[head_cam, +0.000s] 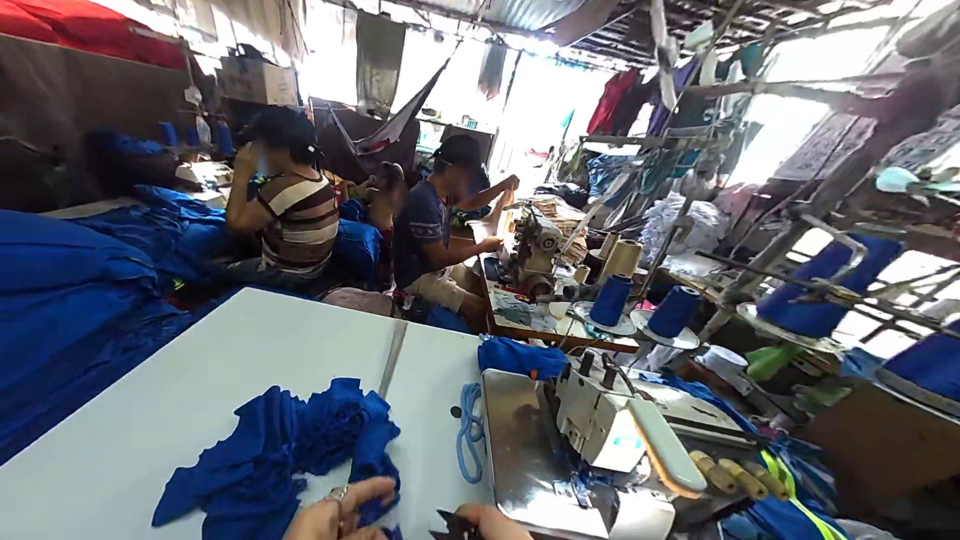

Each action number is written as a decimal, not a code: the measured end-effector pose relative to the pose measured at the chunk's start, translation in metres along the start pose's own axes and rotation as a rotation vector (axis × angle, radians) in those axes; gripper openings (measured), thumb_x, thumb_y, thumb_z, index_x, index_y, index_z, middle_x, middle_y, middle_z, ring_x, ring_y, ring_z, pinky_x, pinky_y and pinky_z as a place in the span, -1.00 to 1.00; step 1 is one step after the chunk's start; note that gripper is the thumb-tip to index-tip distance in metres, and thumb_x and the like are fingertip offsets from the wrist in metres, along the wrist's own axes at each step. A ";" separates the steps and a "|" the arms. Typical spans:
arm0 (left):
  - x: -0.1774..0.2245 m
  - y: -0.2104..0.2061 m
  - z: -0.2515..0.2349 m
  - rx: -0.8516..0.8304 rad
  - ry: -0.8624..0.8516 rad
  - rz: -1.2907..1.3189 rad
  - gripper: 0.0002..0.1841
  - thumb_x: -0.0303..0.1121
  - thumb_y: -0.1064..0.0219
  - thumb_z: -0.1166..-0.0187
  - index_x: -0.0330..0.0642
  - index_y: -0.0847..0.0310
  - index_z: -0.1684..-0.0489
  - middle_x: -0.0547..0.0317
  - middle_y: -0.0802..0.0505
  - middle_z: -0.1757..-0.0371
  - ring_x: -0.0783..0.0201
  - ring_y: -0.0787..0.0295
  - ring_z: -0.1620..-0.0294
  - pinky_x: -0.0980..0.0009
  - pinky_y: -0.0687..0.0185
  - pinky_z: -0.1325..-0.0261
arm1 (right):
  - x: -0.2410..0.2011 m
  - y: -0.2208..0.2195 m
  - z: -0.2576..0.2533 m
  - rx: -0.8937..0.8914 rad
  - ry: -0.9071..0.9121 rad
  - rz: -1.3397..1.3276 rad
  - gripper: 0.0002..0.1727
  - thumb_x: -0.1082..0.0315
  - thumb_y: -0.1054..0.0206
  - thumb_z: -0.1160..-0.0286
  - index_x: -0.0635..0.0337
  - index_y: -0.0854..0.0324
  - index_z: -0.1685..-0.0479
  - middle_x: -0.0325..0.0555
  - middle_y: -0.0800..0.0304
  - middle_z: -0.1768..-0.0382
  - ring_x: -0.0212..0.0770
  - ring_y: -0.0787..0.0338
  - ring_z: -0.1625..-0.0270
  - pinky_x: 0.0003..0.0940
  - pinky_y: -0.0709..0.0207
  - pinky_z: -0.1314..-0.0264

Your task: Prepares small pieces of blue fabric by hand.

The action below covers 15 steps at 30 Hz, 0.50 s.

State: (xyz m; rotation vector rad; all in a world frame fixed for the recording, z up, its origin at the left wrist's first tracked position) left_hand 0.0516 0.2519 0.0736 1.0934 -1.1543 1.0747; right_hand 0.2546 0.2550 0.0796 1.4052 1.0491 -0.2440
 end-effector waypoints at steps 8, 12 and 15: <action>-0.017 0.008 -0.007 -0.037 0.062 0.219 -0.40 -0.80 -0.36 -0.34 -0.33 -0.56 -0.48 0.06 -0.88 -0.20 0.27 -0.92 0.12 0.35 -0.85 -0.03 | -0.035 -0.014 -0.012 0.367 0.326 0.659 -0.68 -0.08 -0.33 -0.59 -0.06 -0.78 0.24 -0.29 -0.71 0.50 -0.20 -0.71 0.37 -0.18 -0.47 0.18; -0.018 0.007 -0.003 -0.067 0.054 0.270 -0.39 -0.80 -0.36 -0.32 -0.35 -0.56 -0.47 0.04 -0.87 -0.20 0.27 -0.92 0.11 0.35 -0.86 -0.04 | -0.038 -0.023 -0.017 0.418 0.404 0.725 -0.68 -0.09 -0.27 -0.62 -0.12 -0.73 0.31 -0.36 -0.63 0.55 -0.26 -0.63 0.42 -0.24 -0.42 0.14; -0.017 0.002 -0.001 -0.077 0.059 0.261 -0.40 -0.79 -0.37 -0.31 -0.32 -0.58 -0.46 0.04 -0.86 -0.23 0.26 -0.92 0.12 0.35 -0.86 0.00 | -0.042 -0.028 -0.017 0.448 0.441 0.721 -0.69 -0.07 -0.25 -0.64 -0.12 -0.72 0.30 -0.36 -0.61 0.55 -0.27 -0.61 0.42 -0.25 -0.41 0.13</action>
Point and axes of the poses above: each hand's wrist, its own z-axis away from the middle knuckle, its own y-axis out of the back of the hand, x = y × z, the point moved 8 cm from there along -z, towards the middle knuckle
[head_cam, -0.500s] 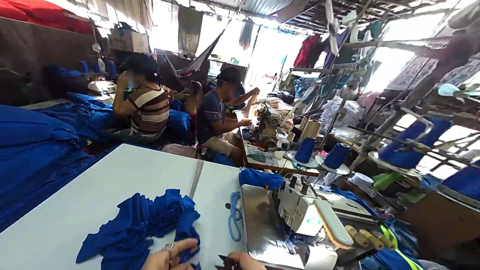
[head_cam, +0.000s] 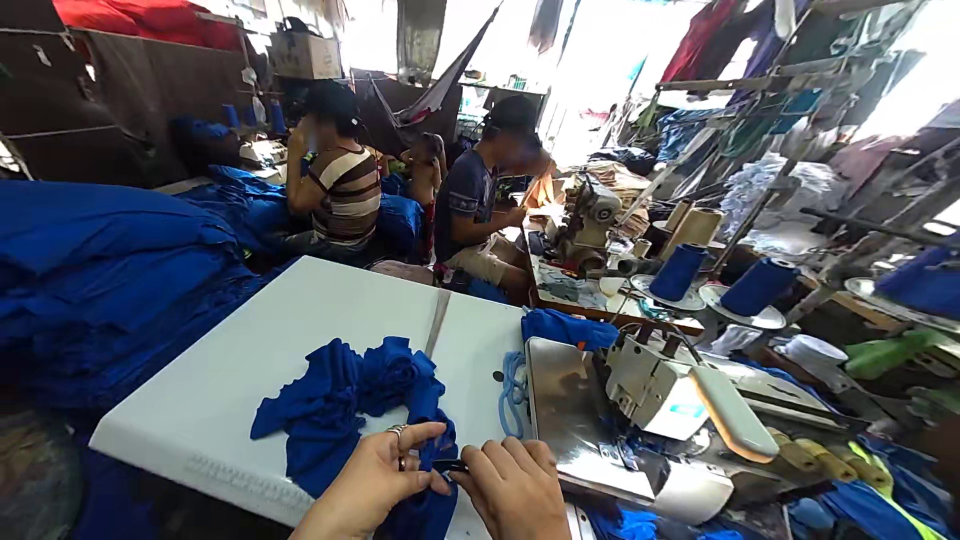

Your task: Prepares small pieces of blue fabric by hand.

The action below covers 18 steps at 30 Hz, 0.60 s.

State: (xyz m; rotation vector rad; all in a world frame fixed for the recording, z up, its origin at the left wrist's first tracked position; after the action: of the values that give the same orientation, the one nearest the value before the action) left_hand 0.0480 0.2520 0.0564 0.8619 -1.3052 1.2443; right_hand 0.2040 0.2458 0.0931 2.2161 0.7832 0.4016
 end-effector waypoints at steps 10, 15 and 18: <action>0.001 -0.022 -0.003 -0.074 0.066 0.037 -0.39 -0.81 -0.42 -0.26 -0.38 -0.58 -0.43 0.02 -0.88 -0.19 0.21 -0.93 0.06 0.30 -0.87 -0.10 | -0.001 -0.005 0.002 0.079 0.003 -0.088 -0.63 -0.07 -0.15 -0.68 -0.07 -0.71 0.30 -0.34 -0.62 0.56 -0.25 -0.62 0.48 -0.28 -0.42 0.30; 0.003 -0.026 -0.005 -0.117 -0.038 -0.172 -0.40 -0.65 -0.52 -0.30 -0.28 -0.60 -0.45 0.13 -0.88 -0.20 0.36 -0.87 -0.11 0.40 -0.78 -0.25 | 0.015 -0.013 0.008 -0.068 -0.262 -0.527 -0.72 0.15 -0.43 -0.46 0.19 -0.78 0.10 -0.14 -0.88 0.34 -0.14 -0.86 0.29 -0.02 -0.64 0.19; 0.008 -0.027 -0.005 -0.030 -0.151 -0.487 -0.34 -0.34 -0.64 -0.20 -0.18 -0.65 -0.44 0.00 -0.74 -0.33 0.20 -0.65 -0.36 0.21 -0.55 -0.47 | 0.022 -0.023 0.013 -0.176 -0.427 -0.775 -0.67 0.20 -0.40 -0.54 0.24 -0.76 -0.09 -0.09 -0.90 0.20 -0.14 -0.88 0.15 0.04 -0.68 0.02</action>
State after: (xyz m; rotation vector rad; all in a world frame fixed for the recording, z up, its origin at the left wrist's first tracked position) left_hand 0.0743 0.2530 0.0685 1.1861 -1.1344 0.7862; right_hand 0.2180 0.2650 0.0683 1.5858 1.2152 -0.3582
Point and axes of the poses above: each hand's wrist, its own z-axis away from the middle knuckle, its own y-axis out of the back of the hand, x = y × z, the point moved 8 cm from there along -z, towards the middle knuckle
